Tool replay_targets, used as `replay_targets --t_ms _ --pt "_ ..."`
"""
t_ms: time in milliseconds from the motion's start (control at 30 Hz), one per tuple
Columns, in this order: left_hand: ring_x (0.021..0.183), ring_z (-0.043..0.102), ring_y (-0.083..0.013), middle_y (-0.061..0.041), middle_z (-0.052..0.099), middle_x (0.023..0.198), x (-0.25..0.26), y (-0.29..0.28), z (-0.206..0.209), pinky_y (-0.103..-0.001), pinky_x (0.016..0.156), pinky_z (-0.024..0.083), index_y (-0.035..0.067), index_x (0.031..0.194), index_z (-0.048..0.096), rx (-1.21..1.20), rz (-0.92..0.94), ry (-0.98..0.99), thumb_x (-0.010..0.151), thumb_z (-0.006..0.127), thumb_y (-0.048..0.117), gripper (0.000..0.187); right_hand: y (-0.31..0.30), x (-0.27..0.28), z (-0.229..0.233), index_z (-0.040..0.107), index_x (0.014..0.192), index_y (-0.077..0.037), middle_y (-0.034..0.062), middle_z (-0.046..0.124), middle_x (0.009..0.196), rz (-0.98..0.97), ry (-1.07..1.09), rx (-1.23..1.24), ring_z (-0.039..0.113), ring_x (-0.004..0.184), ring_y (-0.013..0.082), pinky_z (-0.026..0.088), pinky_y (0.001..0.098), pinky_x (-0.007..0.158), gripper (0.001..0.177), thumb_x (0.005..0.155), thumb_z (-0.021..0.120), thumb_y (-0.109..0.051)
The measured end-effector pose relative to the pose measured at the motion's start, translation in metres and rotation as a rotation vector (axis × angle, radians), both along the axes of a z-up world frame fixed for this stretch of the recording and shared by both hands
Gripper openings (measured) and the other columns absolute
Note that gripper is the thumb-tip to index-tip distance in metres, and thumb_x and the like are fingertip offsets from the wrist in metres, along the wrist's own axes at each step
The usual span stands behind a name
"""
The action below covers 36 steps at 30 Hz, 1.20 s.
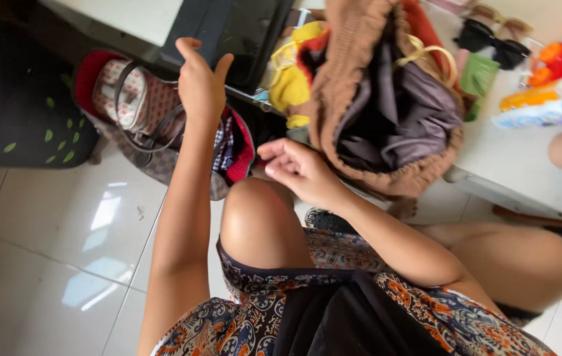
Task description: The person sits on the floor and packs a drawstring bag, placing a bottle, a tablet, and small personal items inside, then pulls the drawstring to cinch the bag closed and folds a red cloth pouch on top.
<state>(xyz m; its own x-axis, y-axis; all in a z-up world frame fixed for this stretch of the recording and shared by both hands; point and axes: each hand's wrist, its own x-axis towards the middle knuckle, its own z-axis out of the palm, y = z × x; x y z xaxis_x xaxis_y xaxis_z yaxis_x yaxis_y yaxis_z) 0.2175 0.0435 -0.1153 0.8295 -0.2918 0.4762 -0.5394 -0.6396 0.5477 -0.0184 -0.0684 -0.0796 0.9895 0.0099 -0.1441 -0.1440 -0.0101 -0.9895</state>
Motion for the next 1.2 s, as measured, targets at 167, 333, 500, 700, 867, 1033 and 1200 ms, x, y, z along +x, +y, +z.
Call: replay_targets --t_ms 167,333,500,700,867,1033,1200 --pt "0.054 0.063 -0.0363 -0.017 0.060 0.061 -0.075 -0.026 0.086 -0.044 0.056 0.047 0.001 0.124 0.045 -0.145 -0.242 0.301 0.102 0.077 0.026 0.046 -0.052 -0.079 0.073 0.067 0.124 -0.003 0.0036 0.074 0.110 0.054 -0.060 -0.113 0.068 0.101 0.0088 0.056 0.0262 0.088 0.026 0.099 0.065 -0.012" --pt "0.092 0.066 -0.0343 -0.017 0.065 0.101 -0.160 -0.072 0.144 -0.044 0.084 0.052 0.004 0.125 0.052 -0.212 -0.627 0.005 0.105 0.062 0.001 0.022 -0.119 -0.130 0.125 0.073 0.107 -0.003 0.0087 0.073 0.097 -0.077 -0.248 -0.829 0.070 0.086 0.0168 0.055 0.0295 0.076 0.012 0.099 0.065 -0.008" --pt "0.128 0.055 -0.0317 -0.015 0.064 0.123 -0.205 -0.114 0.121 -0.054 0.124 0.027 0.002 0.127 0.061 0.115 -0.688 -0.198 0.084 0.056 -0.005 0.044 -0.173 -0.102 0.107 0.070 0.110 -0.004 0.0126 0.073 0.109 -0.149 -0.525 -1.005 0.069 0.098 0.0311 0.050 0.0418 0.097 0.012 0.104 0.059 -0.002" --pt "0.144 0.044 -0.0324 -0.015 0.062 0.131 -0.220 -0.114 0.085 -0.057 0.129 0.012 0.004 0.110 0.068 0.526 -0.494 -0.387 0.092 0.062 0.010 0.020 -0.189 -0.083 0.060 0.069 0.125 0.000 0.0156 0.073 0.110 -0.236 -0.445 -1.314 0.070 0.101 0.0316 0.044 0.0438 0.109 0.024 0.102 0.060 0.001" --pt "0.148 0.035 -0.0413 -0.020 0.055 0.147 -0.242 -0.107 0.070 -0.066 0.125 0.005 0.010 0.111 0.072 0.532 -0.429 -0.405 0.088 0.062 0.010 0.025 -0.187 -0.089 0.049 0.069 0.123 0.004 0.0160 0.071 0.109 -0.342 -0.474 -1.350 0.067 0.098 0.0342 0.042 0.0446 0.101 0.038 0.085 0.074 -0.003" --pt "0.155 0.026 -0.0440 -0.026 0.049 0.152 -0.236 -0.112 0.064 -0.072 0.122 -0.001 0.012 0.107 0.072 0.511 -0.444 -0.384 0.091 0.063 0.007 0.019 -0.190 -0.075 0.033 0.075 0.096 -0.005 0.0085 0.067 0.099 -0.270 -0.491 -1.449 0.069 0.086 0.0253 0.038 0.0511 0.112 0.025 0.072 0.082 0.000" --pt "0.157 0.017 -0.0463 -0.029 0.044 0.159 -0.232 -0.115 0.050 -0.073 0.121 -0.003 0.011 0.096 0.071 0.498 -0.505 -0.342 0.091 0.063 0.005 0.011 -0.188 -0.053 -0.005 0.075 0.103 -0.003 0.0142 0.059 0.109 -0.239 -0.414 -1.679 0.064 0.072 0.0178 0.028 0.0528 0.120 0.028 0.077 0.080 0.004"
